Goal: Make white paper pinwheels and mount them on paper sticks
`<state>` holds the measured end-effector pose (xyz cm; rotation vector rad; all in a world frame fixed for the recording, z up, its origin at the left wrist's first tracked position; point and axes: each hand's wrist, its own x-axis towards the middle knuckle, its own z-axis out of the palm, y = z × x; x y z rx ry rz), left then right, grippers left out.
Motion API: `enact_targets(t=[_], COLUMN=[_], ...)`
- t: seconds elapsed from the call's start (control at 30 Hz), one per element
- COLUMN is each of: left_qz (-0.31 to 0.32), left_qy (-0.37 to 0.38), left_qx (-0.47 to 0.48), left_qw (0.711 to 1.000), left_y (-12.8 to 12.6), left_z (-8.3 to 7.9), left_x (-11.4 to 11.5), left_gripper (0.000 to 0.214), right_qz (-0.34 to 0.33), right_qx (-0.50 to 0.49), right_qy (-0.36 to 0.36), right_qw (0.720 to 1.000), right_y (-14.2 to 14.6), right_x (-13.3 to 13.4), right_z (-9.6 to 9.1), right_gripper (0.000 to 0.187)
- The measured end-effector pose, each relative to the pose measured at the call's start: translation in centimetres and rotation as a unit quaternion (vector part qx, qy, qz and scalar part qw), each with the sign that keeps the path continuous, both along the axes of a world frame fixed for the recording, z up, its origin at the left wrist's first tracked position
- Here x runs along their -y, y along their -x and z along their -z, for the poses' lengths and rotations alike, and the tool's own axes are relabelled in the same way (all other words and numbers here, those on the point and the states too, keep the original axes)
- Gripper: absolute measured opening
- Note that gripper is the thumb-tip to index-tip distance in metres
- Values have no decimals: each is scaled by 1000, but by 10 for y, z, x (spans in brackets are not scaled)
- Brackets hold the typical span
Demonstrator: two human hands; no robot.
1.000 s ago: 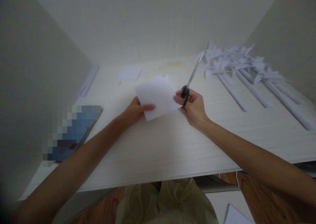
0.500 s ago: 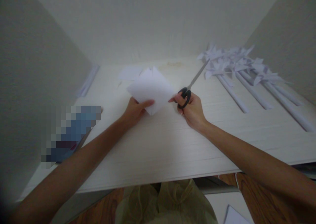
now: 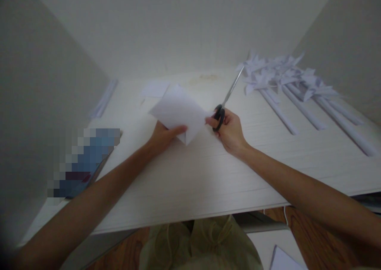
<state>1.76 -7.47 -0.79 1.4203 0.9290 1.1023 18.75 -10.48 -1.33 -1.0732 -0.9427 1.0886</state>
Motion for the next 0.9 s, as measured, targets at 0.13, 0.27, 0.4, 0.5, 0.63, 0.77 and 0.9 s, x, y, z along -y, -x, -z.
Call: enact_targets(t=[0.13, 0.27, 0.4, 0.5, 0.63, 0.77, 0.9], left_qz=[32, 51, 33, 43, 30, 21, -15], left_qy=[18, 50, 65, 74, 70, 67, 68], left_qx=[43, 67, 51, 5, -23, -24, -27], left_qw=[998, 995, 996, 996, 997, 997, 997], left_y=[0, 0, -1, -1, -2, -4, -4], left_z=[5, 9, 6, 4, 3, 1, 1], left_x=[-1, 0, 4, 5, 6, 7, 5], left_gripper=[34, 35, 32, 27, 26, 22, 20], right_qz=[-18, -14, -20, -23, -16, -13, -62], right_qx=[-1, 6, 20, 22, 8, 7, 19], right_qy=[1, 5, 11, 6, 6, 5, 10], right_qw=[1000, 1000, 1000, 999, 1000, 1000, 998], right_y=[0, -1, -1, 0, 0, -1, 1], right_x=[0, -1, -1, -1, -1, -1, 2], right_z=[0, 1, 1, 1, 1, 0, -2], right_gripper=[22, 24, 25, 25, 26, 24, 23])
